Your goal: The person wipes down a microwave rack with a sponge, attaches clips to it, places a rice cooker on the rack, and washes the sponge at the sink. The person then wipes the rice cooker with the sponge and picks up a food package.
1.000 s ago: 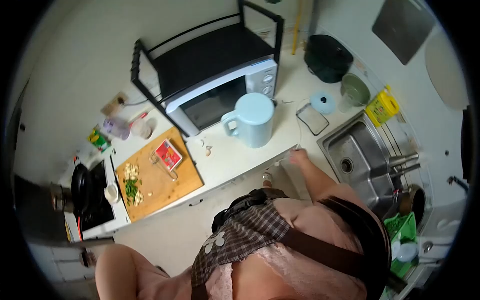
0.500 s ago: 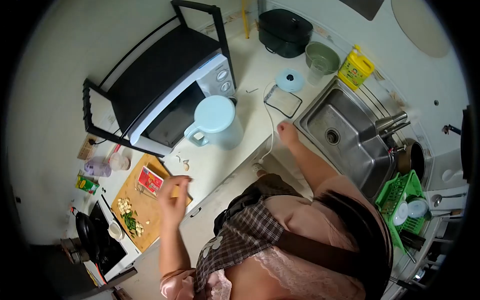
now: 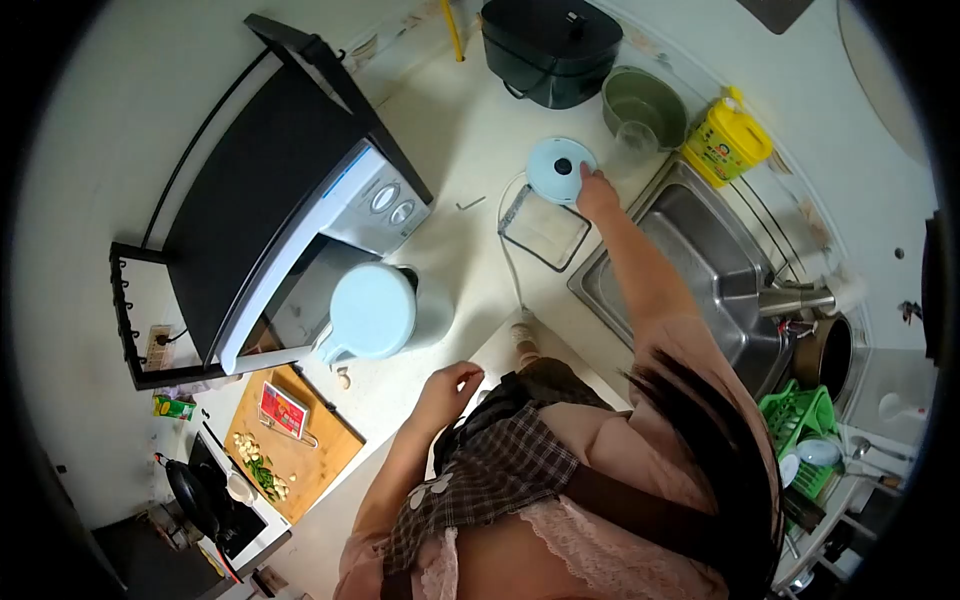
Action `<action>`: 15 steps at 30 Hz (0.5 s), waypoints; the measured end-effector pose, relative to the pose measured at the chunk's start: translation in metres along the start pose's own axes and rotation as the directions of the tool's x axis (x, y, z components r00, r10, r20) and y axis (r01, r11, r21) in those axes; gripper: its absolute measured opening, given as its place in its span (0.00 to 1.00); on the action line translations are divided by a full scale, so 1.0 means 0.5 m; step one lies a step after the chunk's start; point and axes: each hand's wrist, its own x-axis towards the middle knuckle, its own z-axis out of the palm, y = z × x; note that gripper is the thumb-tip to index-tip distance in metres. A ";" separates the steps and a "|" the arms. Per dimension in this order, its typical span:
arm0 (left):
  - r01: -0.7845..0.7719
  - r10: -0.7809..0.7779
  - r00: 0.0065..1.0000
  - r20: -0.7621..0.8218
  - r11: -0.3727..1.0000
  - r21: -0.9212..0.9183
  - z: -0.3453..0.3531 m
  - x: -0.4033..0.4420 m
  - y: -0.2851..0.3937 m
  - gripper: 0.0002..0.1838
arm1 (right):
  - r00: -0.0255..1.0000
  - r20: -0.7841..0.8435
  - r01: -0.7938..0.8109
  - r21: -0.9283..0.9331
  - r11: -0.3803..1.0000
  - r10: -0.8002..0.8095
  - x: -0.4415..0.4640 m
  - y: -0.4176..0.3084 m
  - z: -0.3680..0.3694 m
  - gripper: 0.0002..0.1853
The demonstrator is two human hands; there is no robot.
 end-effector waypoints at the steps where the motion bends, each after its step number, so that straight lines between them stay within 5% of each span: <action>1: 0.007 -0.007 1.000 0.000 1.000 -0.003 0.007 0.034 0.003 0.09 | 0.999 0.047 0.024 -0.041 0.999 -0.022 0.010 0.000 0.002 0.30; 4: 0.079 -0.078 0.994 0.071 0.997 -0.009 0.042 0.141 0.003 0.11 | 0.993 0.056 0.107 -0.028 0.994 -0.105 0.027 0.032 0.033 0.30; 6: 0.080 -0.082 0.995 -0.050 0.996 -0.043 0.080 0.208 -0.020 0.16 | 0.986 0.008 0.166 0.026 0.986 -0.166 0.024 0.055 0.046 0.29; 9: 0.103 -0.106 0.987 -0.120 0.994 -0.030 0.115 0.285 -0.027 0.21 | 0.962 -0.136 0.257 0.159 0.953 -0.237 -0.014 0.069 0.026 0.21; 11: 0.124 -0.129 0.980 -0.152 0.991 -0.040 0.127 0.313 -0.018 0.23 | 0.915 -0.235 0.398 0.405 0.823 -0.327 -0.046 0.078 0.002 0.09; 14: 0.305 -0.269 0.938 -0.217 0.940 0.153 0.139 0.335 0.021 0.23 | 0.888 -0.362 0.429 0.434 0.792 -0.283 -0.068 0.121 0.061 0.04; 15: 0.317 -0.278 0.931 -0.236 0.937 0.145 0.142 0.342 0.024 0.23 | 0.961 -0.253 0.255 0.669 0.698 -0.109 -0.073 0.125 0.067 0.05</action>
